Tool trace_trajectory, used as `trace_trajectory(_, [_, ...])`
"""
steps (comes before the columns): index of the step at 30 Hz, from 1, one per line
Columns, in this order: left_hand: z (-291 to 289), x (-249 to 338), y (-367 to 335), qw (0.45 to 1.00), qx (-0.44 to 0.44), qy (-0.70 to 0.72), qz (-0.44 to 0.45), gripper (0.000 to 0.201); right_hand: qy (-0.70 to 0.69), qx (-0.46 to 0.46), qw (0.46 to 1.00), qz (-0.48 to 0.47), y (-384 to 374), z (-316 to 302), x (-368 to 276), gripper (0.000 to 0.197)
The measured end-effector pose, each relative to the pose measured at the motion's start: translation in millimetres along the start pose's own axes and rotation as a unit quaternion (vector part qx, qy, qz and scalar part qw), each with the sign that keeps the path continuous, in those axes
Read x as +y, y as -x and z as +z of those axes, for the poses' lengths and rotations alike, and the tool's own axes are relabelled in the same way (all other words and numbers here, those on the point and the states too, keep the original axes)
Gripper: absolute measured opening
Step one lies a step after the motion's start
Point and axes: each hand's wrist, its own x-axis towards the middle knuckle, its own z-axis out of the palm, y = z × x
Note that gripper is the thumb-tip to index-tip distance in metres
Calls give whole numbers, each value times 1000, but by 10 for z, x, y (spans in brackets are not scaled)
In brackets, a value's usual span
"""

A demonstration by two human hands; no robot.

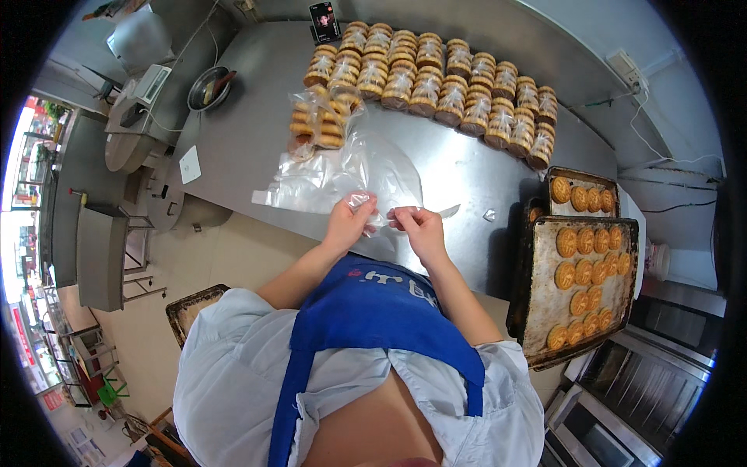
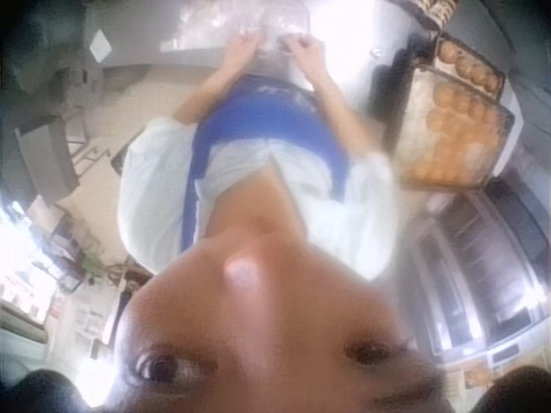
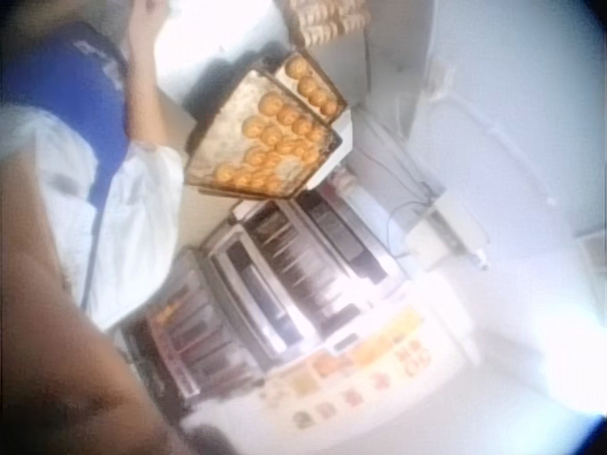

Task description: The person picks round cookies from a metal baking tray and places them into clear plastic bags. They tie the bags closed and arrange the packaged cookies on a stainless steel table next to other completed packages. The process is repeated for multiple cookies from the tray.

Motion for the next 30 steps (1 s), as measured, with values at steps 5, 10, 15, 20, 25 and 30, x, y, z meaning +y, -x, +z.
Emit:
trace_trajectory(5, [-311, -231, -170, 959, 136, -142, 204, 35, 68, 57, 994, -65, 42, 13, -15, 15])
trace_trajectory(10, [139, 493, 189, 863, -300, -385, 131, 28, 38, -20, 998, 43, 148, 6, 105, 20])
trace_trajectory(15, [173, 210, -19, 923, -357, -140, 33, 17, 10, -34, 999, 31, 202, -304, -65, 30])
trace_trajectory(20, [-351, 542, -622, 887, 8, -377, 266, 11, 492, 233, 838, -34, 438, -1025, -500, 35])
trace_trajectory(25, [336, 666, -435, 622, -137, -426, 643, 29, 519, 234, 821, -46, 538, -735, -790, 31])
trace_trajectory(30, [737, 1090, -587, 598, -169, -445, 645, 19, 662, 360, 655, -52, 749, -1144, -1163, 18])
